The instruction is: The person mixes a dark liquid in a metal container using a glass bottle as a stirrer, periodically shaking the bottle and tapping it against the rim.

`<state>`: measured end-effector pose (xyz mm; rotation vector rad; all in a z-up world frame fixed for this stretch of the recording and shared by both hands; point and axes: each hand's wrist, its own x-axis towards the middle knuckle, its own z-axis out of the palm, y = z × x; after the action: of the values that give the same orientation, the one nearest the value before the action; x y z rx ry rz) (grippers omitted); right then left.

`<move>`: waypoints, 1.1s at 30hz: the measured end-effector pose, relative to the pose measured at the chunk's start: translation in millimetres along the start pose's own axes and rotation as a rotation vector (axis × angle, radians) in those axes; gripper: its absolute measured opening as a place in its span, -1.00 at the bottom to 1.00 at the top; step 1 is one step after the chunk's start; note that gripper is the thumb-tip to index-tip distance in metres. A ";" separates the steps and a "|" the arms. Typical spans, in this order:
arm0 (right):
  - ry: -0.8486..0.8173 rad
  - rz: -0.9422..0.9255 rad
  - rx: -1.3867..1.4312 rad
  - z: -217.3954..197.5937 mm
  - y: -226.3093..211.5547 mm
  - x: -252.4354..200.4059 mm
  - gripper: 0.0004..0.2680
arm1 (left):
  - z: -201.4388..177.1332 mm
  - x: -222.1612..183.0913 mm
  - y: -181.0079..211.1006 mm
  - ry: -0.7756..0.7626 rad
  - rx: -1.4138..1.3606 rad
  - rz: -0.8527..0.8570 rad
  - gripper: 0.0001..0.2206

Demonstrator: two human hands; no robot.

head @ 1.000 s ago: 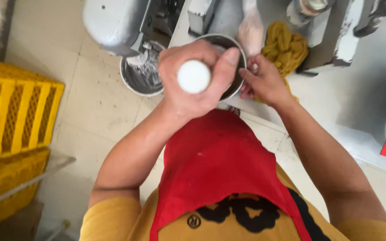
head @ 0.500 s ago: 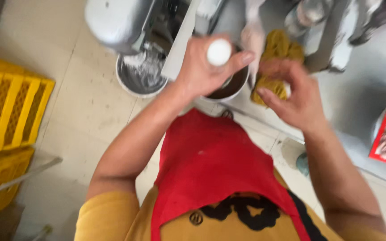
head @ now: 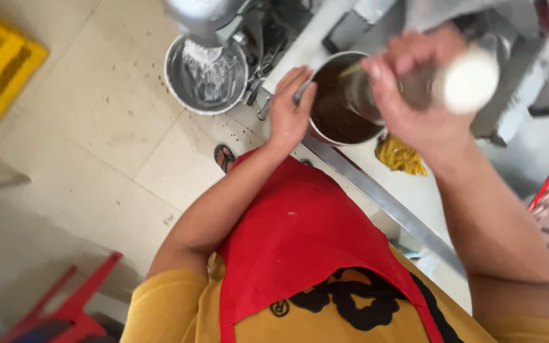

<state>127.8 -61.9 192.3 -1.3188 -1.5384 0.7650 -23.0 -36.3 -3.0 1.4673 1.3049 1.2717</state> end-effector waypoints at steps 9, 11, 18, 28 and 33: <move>-0.046 -0.130 -0.061 -14.9 24.1 10.4 -0.90 | 10.8 55.7 -9.9 -0.285 -0.229 -0.088 -0.74; -0.105 -0.239 -0.138 9.4 28.1 4.8 -0.86 | 17.4 56.7 0.4 -0.275 -0.303 -0.194 -0.74; 0.000 -0.105 0.070 -8.0 24.1 32.0 -0.87 | 16.0 69.3 5.5 -0.297 -0.316 -0.337 -0.74; -0.084 -0.108 0.024 -7.2 8.4 16.6 -0.84 | 19.9 37.6 3.3 -0.183 -0.413 -0.210 -0.68; -0.077 -0.173 -0.430 8.3 8.6 25.0 -0.78 | 30.9 35.2 4.6 -0.165 -0.338 -0.300 -0.68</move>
<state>123.9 -34.8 187.9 -1.4470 -1.9239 0.3903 7.1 -0.5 1.7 1.0700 1.0906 1.0850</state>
